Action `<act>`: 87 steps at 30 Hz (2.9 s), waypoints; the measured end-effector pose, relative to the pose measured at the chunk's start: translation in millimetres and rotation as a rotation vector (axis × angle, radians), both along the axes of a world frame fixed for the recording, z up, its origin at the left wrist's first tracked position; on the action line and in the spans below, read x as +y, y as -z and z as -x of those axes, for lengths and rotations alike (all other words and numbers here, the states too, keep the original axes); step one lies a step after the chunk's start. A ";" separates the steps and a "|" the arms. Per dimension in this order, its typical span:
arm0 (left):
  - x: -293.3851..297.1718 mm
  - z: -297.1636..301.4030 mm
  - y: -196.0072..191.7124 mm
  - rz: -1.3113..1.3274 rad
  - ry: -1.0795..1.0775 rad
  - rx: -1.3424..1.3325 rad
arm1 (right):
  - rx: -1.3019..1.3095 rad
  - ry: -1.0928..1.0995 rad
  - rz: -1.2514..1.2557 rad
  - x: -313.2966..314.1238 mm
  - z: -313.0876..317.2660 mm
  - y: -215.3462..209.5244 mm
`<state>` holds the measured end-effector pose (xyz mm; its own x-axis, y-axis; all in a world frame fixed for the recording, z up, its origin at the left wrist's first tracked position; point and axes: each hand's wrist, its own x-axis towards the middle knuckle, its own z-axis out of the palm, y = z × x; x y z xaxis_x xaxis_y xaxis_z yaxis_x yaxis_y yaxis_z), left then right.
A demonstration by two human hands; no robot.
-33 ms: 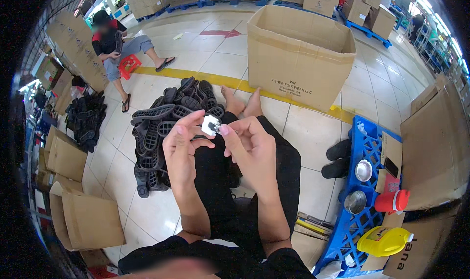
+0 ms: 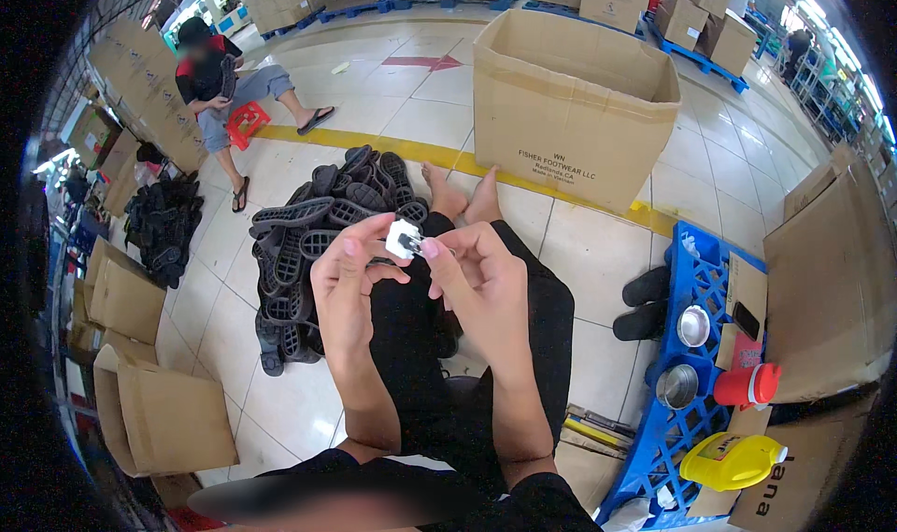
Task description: The person folds a piece of cloth by hand, attaches it to a metal clip, and picks up a shoe sole.
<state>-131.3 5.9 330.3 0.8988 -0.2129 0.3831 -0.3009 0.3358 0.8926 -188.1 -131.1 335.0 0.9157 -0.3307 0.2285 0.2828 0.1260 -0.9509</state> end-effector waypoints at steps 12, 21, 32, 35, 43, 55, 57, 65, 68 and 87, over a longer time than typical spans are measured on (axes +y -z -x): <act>3.6 -4.7 2.6 0.004 0.102 0.103 | 0.001 -0.211 0.164 -11.3 -8.7 17.2; 10.4 -12.4 6.8 -0.074 0.186 0.107 | 0.041 -0.421 0.317 -15.2 -15.7 25.6; 8.7 -14.6 7.8 -0.200 0.147 -0.065 | 0.088 -0.368 0.198 -8.2 -18.0 40.3; 7.5 -14.4 6.7 -0.283 0.088 -0.154 | 0.109 -0.378 0.214 -8.9 -16.5 39.0; 3.3 -12.1 5.5 -0.418 -0.026 -0.320 | 0.197 -0.363 0.177 -10.3 -10.6 32.0; -8.3 -17.2 12.6 -0.384 -0.059 -0.364 | 0.267 -0.311 0.096 -8.9 -9.3 29.6; -11.6 -17.6 14.7 -0.359 -0.080 -0.382 | 0.258 -0.317 0.075 -7.9 -9.6 26.2; -20.7 -21.2 20.9 -0.223 -0.090 -0.274 | 0.240 -0.322 -0.005 -12.0 -9.4 27.7; -17.0 -21.6 17.6 -0.232 -0.026 -0.229 | 0.235 -0.297 0.008 -15.4 -8.1 25.5; -8.2 -12.6 1.8 -0.200 -0.059 -0.688 | -0.271 0.006 0.459 -20.5 -10.5 27.6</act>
